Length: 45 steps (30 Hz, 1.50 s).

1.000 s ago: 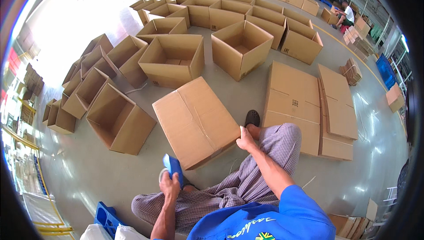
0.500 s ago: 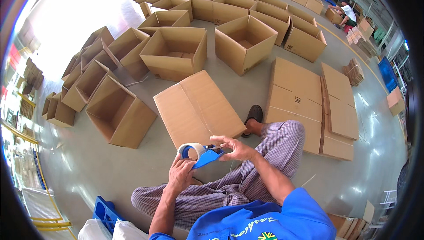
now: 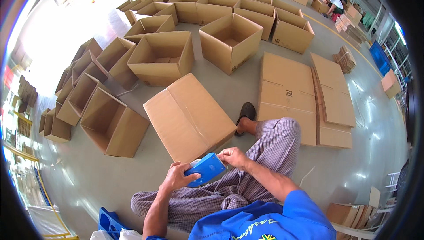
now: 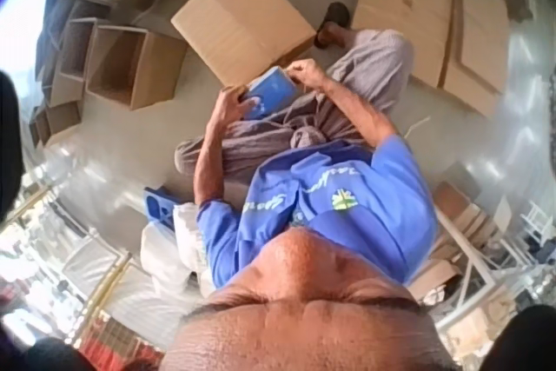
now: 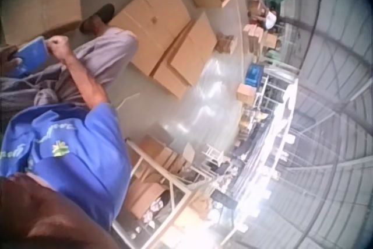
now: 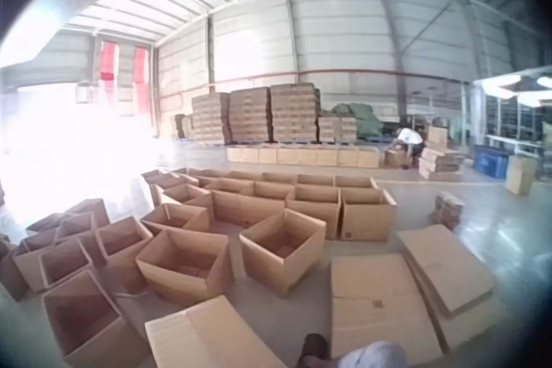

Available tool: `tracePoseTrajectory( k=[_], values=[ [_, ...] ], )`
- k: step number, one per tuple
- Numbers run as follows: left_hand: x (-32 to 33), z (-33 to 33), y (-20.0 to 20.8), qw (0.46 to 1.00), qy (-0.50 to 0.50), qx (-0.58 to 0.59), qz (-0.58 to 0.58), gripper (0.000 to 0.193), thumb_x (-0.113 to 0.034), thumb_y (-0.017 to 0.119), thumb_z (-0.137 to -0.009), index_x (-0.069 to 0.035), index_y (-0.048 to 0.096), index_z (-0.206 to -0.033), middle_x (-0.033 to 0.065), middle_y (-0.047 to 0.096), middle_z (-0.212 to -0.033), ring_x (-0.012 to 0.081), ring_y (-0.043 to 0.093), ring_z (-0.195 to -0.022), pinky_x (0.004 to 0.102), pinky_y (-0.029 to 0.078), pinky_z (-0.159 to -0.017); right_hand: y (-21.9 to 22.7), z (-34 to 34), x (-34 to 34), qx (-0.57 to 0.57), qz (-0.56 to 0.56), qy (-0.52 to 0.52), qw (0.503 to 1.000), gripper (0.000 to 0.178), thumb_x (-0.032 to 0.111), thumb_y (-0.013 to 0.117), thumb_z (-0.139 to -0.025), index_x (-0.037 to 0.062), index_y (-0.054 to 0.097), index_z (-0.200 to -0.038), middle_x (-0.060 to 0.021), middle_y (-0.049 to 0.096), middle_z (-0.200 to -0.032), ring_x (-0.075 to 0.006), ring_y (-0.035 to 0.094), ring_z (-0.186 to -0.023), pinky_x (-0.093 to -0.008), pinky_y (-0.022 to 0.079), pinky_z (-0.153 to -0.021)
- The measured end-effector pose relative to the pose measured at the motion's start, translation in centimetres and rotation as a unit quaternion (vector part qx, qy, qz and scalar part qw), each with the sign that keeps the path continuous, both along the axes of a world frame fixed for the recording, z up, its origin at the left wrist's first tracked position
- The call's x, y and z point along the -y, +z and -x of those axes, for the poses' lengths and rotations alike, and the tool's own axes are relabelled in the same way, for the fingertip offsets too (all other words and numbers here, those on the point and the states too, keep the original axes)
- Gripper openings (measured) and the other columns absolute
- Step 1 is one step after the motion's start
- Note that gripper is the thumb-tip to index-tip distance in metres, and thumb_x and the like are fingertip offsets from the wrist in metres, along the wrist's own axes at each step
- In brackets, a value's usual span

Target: The person sits on the warehouse floor and assembles flat cardboard sheets into boxes. They fold the flaps, apply packing tape with a handheld dispenser to seal the seams, and place the finished boxes aside. The process is repeated for several boxes.

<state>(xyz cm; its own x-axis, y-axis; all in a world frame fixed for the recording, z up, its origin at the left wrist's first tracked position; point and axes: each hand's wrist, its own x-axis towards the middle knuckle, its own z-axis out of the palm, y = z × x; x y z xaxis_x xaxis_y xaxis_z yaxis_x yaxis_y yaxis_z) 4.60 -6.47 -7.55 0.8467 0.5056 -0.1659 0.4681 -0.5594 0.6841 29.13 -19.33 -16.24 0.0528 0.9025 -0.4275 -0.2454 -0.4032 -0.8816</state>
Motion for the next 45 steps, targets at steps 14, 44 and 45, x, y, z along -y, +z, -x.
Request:
tracePoseTrajectory(
  k=[14,44,45],
  values=[
    [-4.1,2.6,-2.0,0.987,0.113,-0.086,0.072,0.05,-0.05,0.072,-0.075,0.0,0.067,-0.077,0.0123,0.062,-0.062,0.0202,0.061,-0.056,0.0368,0.049,-0.056,-0.7,-14.9,-2.3,0.125,0.109,-0.112,0.98,0.036,0.037,0.071,-0.087,0.0019,0.068,-0.09,-0.0069,0.071,-0.081,-0.012,0.065,-0.068,-0.0263,0.055,-0.06],
    [-4.5,-2.8,-0.4,0.981,0.113,-0.152,0.043,0.05,-0.051,0.066,-0.077,-0.001,0.07,-0.082,0.0165,0.066,-0.07,0.0294,0.066,-0.066,0.0406,0.051,-0.064,-14.1,-8.9,-1.0,0.379,0.118,0.437,0.807,0.078,0.047,0.069,-0.083,0.0007,0.042,-0.14,-0.0177,0.054,-0.134,-0.0297,0.051,-0.125,-0.0404,0.042,-0.101],
    [-4.4,-2.4,-0.7,0.98,0.117,-0.156,0.04,0.05,-0.051,0.067,-0.077,-0.001,0.07,-0.082,0.0165,0.066,-0.07,0.0296,0.066,-0.067,0.0404,0.051,-0.064,-12.1,-6.7,-0.9,0.161,0.143,0.301,0.929,0.078,0.051,0.072,-0.08,0.0019,0.046,-0.135,-0.0153,0.056,-0.131,-0.028,0.052,-0.123,-0.0423,0.043,-0.1]
  ],
)
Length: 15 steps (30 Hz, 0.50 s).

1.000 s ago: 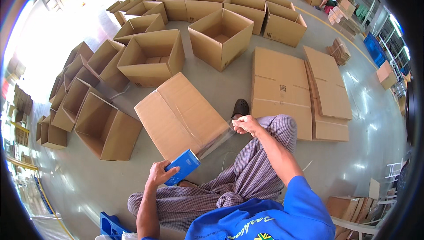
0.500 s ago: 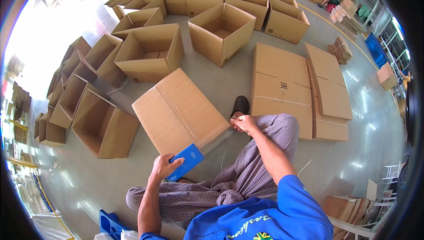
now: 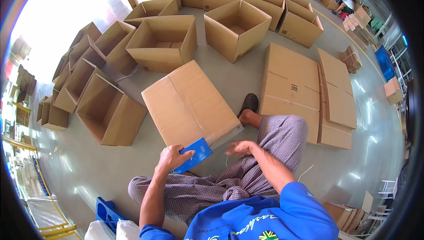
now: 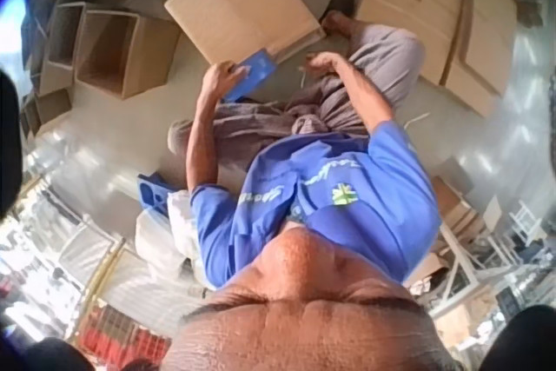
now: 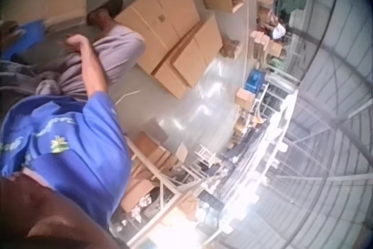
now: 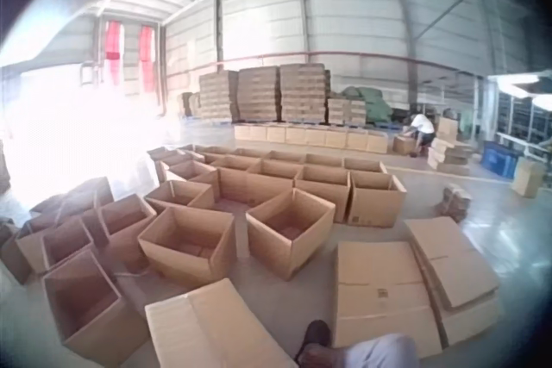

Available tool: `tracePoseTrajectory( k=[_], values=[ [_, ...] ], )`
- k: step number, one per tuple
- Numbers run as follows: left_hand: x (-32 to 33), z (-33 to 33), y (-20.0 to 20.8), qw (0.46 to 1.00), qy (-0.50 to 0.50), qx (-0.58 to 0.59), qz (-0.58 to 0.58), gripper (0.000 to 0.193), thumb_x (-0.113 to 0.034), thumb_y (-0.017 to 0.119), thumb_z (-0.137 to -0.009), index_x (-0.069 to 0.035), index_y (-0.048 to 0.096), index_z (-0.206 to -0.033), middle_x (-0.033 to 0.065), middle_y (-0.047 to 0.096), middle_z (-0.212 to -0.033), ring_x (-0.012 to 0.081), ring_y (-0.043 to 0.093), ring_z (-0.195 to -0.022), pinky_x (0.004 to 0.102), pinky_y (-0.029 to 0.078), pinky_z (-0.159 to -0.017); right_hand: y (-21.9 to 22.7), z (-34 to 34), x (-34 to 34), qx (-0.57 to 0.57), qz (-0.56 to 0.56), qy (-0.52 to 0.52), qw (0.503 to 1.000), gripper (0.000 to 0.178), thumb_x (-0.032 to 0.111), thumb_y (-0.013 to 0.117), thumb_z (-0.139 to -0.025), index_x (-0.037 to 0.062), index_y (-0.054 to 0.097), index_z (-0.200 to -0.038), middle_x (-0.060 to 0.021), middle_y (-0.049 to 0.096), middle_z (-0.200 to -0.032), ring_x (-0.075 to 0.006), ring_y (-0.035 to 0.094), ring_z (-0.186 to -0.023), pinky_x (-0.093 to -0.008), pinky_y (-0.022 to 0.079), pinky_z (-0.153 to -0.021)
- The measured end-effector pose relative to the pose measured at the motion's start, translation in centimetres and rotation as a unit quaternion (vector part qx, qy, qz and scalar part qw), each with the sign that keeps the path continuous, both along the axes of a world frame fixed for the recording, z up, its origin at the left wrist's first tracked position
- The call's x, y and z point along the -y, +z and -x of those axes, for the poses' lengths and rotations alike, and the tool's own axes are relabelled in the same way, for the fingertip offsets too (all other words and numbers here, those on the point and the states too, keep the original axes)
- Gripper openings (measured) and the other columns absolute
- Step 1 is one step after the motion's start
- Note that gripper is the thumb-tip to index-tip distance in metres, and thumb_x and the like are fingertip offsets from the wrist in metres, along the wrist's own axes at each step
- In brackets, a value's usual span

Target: The person sits on the warehouse floor and assembles flat cardboard sheets into boxes. They fold the flaps, apply packing tape with a handheld dispenser to seal the seams, and place the finished boxes aside. The process is repeated for several boxes.

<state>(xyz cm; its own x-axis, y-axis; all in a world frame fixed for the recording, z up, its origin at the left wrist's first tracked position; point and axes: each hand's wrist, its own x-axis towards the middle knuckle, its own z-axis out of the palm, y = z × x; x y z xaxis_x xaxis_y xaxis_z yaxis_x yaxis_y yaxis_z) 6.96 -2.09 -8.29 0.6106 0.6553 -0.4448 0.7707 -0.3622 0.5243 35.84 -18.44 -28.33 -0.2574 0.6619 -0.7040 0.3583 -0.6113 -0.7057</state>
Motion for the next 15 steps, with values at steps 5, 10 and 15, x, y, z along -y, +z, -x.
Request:
tracePoseTrajectory(
  k=[5,10,15],
  values=[
    [0.9,0.0,0.0,0.999,-0.018,0.015,-0.048,0.051,-0.051,0.068,-0.078,-0.001,0.071,-0.086,0.0174,0.068,-0.075,0.0314,0.068,-0.071,0.0413,0.053,-0.069,6.1,8.2,-3.3,-0.194,0.041,-0.537,0.82,0.063,0.055,0.08,-0.071,0.0063,0.056,-0.104,-0.0073,0.065,-0.102,-0.0185,0.063,-0.091,-0.0396,0.053,-0.082],
    [1.2,0.7,0.8,0.998,-0.027,-0.007,-0.057,0.056,-0.057,0.067,-0.077,-0.003,0.072,-0.093,0.0164,0.07,-0.081,0.0303,0.069,-0.078,0.0417,0.049,-0.079,6.0,8.8,-4.4,-0.102,-0.006,-0.602,0.792,0.05,0.048,0.084,-0.069,0.0089,0.059,-0.089,-0.0017,0.065,-0.079,-0.0157,0.062,-0.064,-0.0332,0.056,-0.063],
    [-0.8,7.6,0.6,0.995,-0.023,-0.095,-0.016,0.064,-0.065,0.065,-0.075,-0.008,0.073,-0.102,0.0128,0.072,-0.091,0.0273,0.068,-0.086,0.0412,0.04,-0.096,5.2,9.3,-4.2,-0.11,-0.005,-0.608,0.786,0.04,0.042,0.085,-0.07,0.01,0.062,-0.08,-0.0015,0.064,-0.077,-0.0148,0.062,-0.061,-0.032,0.058,-0.059]
  ],
)
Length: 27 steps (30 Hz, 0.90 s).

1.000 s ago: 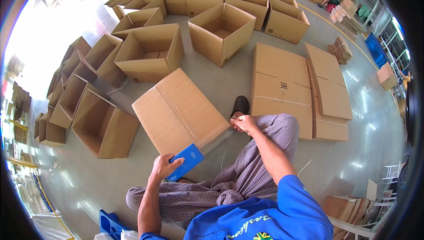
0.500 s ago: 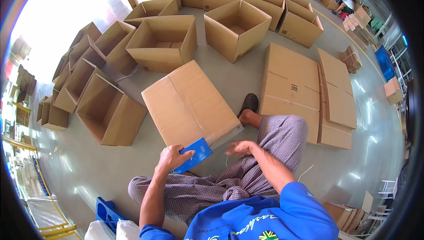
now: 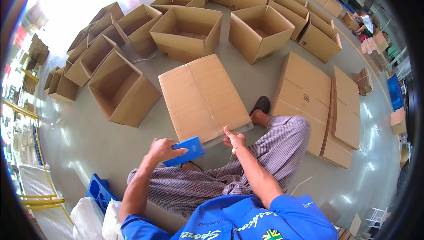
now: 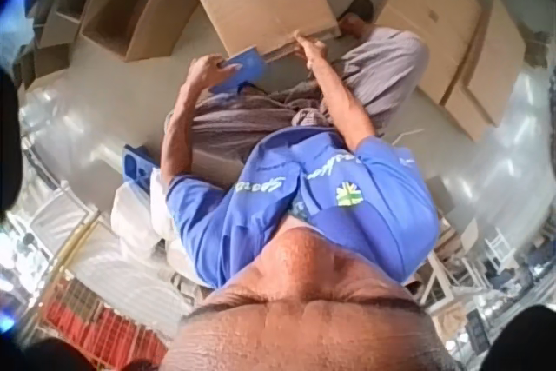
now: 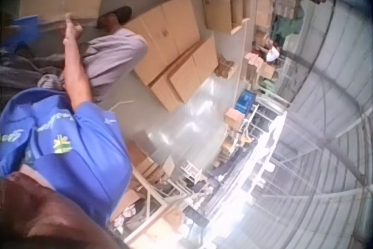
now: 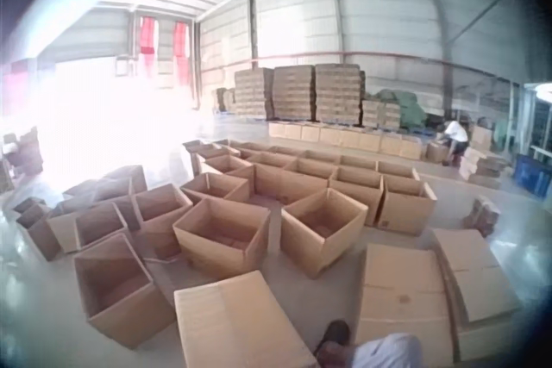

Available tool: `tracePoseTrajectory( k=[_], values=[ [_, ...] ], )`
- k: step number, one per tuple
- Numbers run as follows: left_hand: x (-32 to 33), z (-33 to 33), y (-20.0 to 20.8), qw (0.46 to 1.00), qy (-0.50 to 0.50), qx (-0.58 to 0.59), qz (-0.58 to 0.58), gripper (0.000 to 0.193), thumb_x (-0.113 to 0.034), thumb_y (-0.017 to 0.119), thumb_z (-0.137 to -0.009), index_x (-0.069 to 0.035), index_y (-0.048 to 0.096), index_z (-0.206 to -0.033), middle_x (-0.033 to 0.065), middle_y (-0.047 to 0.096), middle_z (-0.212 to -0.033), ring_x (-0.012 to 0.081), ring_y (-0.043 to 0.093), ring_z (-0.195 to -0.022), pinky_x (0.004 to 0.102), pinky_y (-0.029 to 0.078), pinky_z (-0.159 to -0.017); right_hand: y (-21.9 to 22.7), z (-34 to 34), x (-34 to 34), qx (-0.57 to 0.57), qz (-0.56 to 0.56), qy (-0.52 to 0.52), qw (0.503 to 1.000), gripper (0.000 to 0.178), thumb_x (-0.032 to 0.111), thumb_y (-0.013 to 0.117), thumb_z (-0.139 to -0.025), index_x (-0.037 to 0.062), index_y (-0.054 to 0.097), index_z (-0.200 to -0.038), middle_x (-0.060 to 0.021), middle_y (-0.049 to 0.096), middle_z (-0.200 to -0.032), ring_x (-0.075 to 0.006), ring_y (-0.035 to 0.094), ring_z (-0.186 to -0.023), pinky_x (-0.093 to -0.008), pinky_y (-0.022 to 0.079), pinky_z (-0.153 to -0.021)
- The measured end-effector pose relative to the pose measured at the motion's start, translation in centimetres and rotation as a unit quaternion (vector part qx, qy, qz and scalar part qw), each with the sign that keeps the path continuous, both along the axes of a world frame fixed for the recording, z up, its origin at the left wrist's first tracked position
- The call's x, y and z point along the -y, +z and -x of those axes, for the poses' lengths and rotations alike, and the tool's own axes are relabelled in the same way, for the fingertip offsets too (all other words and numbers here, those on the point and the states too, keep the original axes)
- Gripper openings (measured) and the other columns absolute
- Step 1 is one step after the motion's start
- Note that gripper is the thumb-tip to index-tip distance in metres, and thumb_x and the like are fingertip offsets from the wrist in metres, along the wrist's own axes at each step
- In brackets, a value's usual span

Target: The person sits on the warehouse floor and assembles flat cardboard sheets into boxes. They fold the flaps, apply packing tape with a handheld dispenser to seal the seams, and place the finished boxes aside. The process is repeated for several boxes.

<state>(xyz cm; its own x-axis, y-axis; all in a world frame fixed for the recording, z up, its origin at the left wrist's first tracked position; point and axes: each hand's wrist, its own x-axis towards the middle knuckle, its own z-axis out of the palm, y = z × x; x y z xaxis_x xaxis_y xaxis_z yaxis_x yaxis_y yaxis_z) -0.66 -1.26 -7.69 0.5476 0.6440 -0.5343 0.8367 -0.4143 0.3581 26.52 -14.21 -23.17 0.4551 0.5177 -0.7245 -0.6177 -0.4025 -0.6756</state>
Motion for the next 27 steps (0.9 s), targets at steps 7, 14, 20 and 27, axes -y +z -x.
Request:
tracePoseTrajectory(
  k=[7,14,20,27],
  values=[
    [-1.7,11.3,1.0,0.994,0.09,-0.066,0.016,0.063,-0.065,0.066,-0.074,-0.006,0.074,-0.095,0.014,0.072,-0.087,0.0274,0.069,-0.085,0.0388,0.053,-0.081,0.0,0.0,-0.1,-0.008,0.006,-0.019,1.0,0.044,0.043,0.086,-0.068,0.0105,0.061,-0.083,-0.0008,0.062,-0.076,-0.0132,0.062,-0.061,-0.031,0.057,-0.057],
    [-1.2,8.4,-1.8,0.986,0.086,-0.14,0.019,0.074,-0.073,0.059,-0.071,-0.007,0.073,-0.101,0.0125,0.072,-0.096,0.0279,0.068,-0.096,0.0406,0.05,-0.088,1.3,-0.2,-0.1,-0.003,0.015,-0.006,1.0,0.044,0.043,0.085,-0.07,0.0095,0.06,-0.084,-0.001,0.061,-0.077,-0.0131,0.06,-0.06,-0.0311,0.056,-0.055],
    [-1.2,5.7,-4.6,0.982,0.06,-0.178,-0.008,0.071,-0.071,0.058,-0.073,-0.007,0.074,-0.099,0.0125,0.072,-0.098,0.027,0.068,-0.096,0.0392,0.05,-0.087,1.7,0.0,-0.4,-0.014,0.016,-0.015,1.0,0.046,0.042,0.086,-0.07,0.0084,0.059,-0.085,-0.0027,0.061,-0.078,-0.0138,0.061,-0.061,-0.03,0.056,-0.054],
    [-1.1,2.1,-8.7,0.961,-0.004,-0.241,-0.137,0.053,-0.059,0.068,-0.072,-0.01,0.076,-0.091,0.0097,0.073,-0.093,0.0254,0.069,-0.092,0.0374,0.051,-0.083,1.2,-0.8,-0.2,-0.036,0.008,0.0,0.999,0.045,0.045,0.084,-0.071,0.0123,0.058,-0.086,0.0009,0.06,-0.076,-0.0122,0.06,-0.062,-0.0318,0.057,-0.058]
  ],
)
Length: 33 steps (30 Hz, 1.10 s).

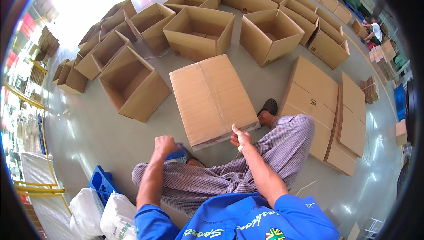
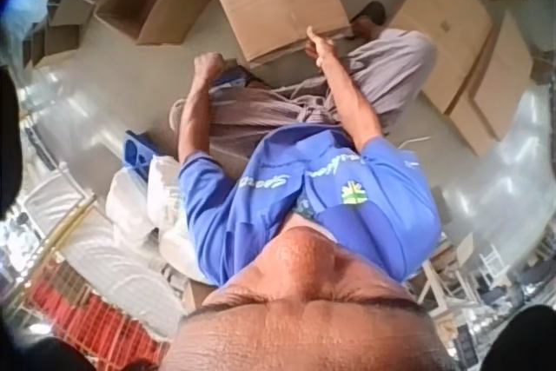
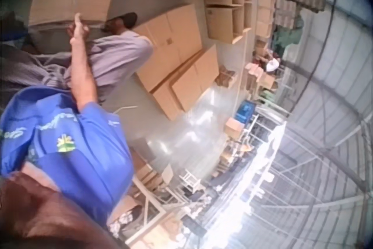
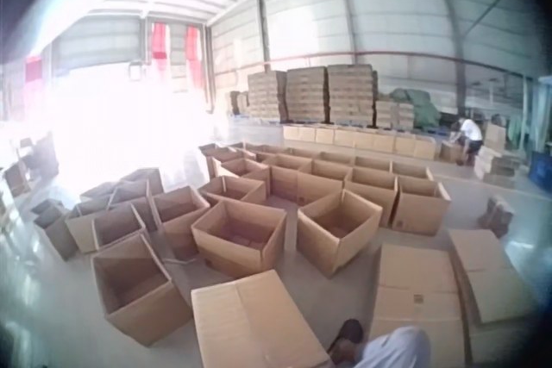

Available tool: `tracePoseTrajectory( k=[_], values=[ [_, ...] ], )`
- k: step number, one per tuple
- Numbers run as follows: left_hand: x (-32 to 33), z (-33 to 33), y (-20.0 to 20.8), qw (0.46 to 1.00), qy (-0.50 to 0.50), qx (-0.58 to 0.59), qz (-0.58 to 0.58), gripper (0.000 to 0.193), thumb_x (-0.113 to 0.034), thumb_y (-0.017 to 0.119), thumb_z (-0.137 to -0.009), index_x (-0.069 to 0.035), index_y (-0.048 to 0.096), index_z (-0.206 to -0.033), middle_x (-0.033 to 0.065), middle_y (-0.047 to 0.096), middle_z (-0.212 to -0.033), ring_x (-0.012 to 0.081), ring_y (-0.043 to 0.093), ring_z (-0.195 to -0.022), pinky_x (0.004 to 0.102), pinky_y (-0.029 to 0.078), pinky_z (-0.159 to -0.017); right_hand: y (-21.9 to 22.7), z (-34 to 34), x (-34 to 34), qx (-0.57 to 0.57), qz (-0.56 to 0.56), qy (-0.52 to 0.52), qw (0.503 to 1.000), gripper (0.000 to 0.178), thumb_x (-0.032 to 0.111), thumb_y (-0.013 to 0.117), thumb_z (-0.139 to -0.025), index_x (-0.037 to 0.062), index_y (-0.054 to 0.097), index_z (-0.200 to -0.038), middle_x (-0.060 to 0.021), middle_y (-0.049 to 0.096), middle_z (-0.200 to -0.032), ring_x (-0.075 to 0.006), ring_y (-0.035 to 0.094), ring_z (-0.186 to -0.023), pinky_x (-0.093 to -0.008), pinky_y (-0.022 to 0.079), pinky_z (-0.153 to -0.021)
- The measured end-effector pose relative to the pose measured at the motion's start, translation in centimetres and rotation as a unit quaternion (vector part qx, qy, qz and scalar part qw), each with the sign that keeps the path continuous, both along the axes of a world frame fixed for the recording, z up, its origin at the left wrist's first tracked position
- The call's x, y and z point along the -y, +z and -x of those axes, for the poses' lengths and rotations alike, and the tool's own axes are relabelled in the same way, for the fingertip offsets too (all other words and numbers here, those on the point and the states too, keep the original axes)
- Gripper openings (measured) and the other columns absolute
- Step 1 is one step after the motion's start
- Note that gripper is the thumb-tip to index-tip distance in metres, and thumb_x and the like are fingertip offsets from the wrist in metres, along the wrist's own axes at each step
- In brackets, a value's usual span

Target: The person sits on the warehouse floor and assembles flat cardboard sheets into boxes. They fold the flaps, apply packing tape with a handheld dispenser to seal the seams, and place the finished boxes aside. The process is repeated for several boxes.

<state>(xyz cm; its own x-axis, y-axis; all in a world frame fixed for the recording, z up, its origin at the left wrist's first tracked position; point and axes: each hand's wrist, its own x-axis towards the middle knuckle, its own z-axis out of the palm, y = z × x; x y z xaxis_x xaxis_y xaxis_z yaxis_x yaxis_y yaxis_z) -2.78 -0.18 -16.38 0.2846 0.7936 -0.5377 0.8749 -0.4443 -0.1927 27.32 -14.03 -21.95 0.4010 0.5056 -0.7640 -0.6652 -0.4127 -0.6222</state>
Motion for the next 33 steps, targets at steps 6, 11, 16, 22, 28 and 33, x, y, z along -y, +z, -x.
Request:
tracePoseTrajectory(
  k=[6,11,16,22,28,33],
  values=[
    [-1.0,1.5,0.4,0.97,0.193,0.1,-0.105,0.058,-0.057,0.061,-0.082,-0.003,0.072,-0.098,0.0193,0.07,-0.095,0.0338,0.067,-0.095,0.0483,0.044,-0.089,-1.4,-0.2,1.2,-0.051,-0.063,-0.006,0.997,0.035,0.038,0.082,-0.076,0.0123,0.06,-0.086,0.001,0.062,-0.079,-0.0124,0.062,-0.067,-0.0309,0.056,-0.061],
    [-0.8,0.3,4.4,0.897,0.133,0.307,-0.288,0.041,-0.044,0.065,-0.083,-0.005,0.064,-0.094,0.0179,0.068,-0.085,0.0368,0.063,-0.082,0.0464,0.042,-0.086,-2.2,0.1,2.0,-0.103,-0.114,0.014,0.988,0.019,0.02,0.078,-0.081,0.014,0.062,-0.086,0.002,0.065,-0.081,-0.0129,0.064,-0.077,-0.0322,0.056,-0.069],
    [-0.3,-6.2,3.0,0.848,0.017,0.456,-0.271,0.032,-0.029,0.071,-0.079,-0.007,0.063,-0.101,0.0135,0.066,-0.094,0.0302,0.059,-0.095,0.0437,0.04,-0.091,-3.3,-0.6,2.3,-0.077,-0.135,0.051,0.986,0.027,0.008,0.075,-0.081,0.0102,0.057,-0.101,-0.0037,0.067,-0.094,-0.017,0.066,-0.085,-0.0318,0.054,-0.072],
    [0.4,-12.5,2.8,0.8,-0.175,0.4,-0.411,0.052,-0.023,0.068,-0.08,-0.006,0.053,-0.126,0.013,0.063,-0.11,0.0302,0.052,-0.112,0.0466,0.035,-0.1,-4.5,-1.2,2.5,-0.022,-0.16,0.067,0.985,0.034,0.006,0.075,-0.081,0.0039,0.053,-0.108,-0.0057,0.066,-0.099,-0.0169,0.066,-0.086,-0.0261,0.047,-0.063],
    [4.3,-12.9,-0.4,0.881,-0.147,0.449,-0.037,0.038,-0.024,0.074,-0.075,-0.007,0.059,-0.105,0.0128,0.059,-0.102,0.0328,0.056,-0.1,0.0448,0.047,-0.083,-3.7,0.5,2.0,0.04,-0.118,0.052,0.991,0.037,0.007,0.075,-0.082,0.0014,0.051,-0.109,-0.0062,0.066,-0.1,-0.0145,0.065,-0.084,-0.025,0.045,-0.06],
    [4.7,-13.5,-1.1,0.868,-0.144,0.471,-0.058,0.038,-0.019,0.077,-0.071,-0.007,0.056,-0.101,0.0134,0.057,-0.096,0.035,0.055,-0.096,0.0455,0.047,-0.081,-4.2,1.1,1.6,0.107,-0.098,0.048,0.988,0.038,0.011,0.075,-0.082,0.0014,0.051,-0.11,-0.0059,0.066,-0.098,-0.0123,0.062,-0.081,-0.0249,0.045,-0.06]
  ],
)
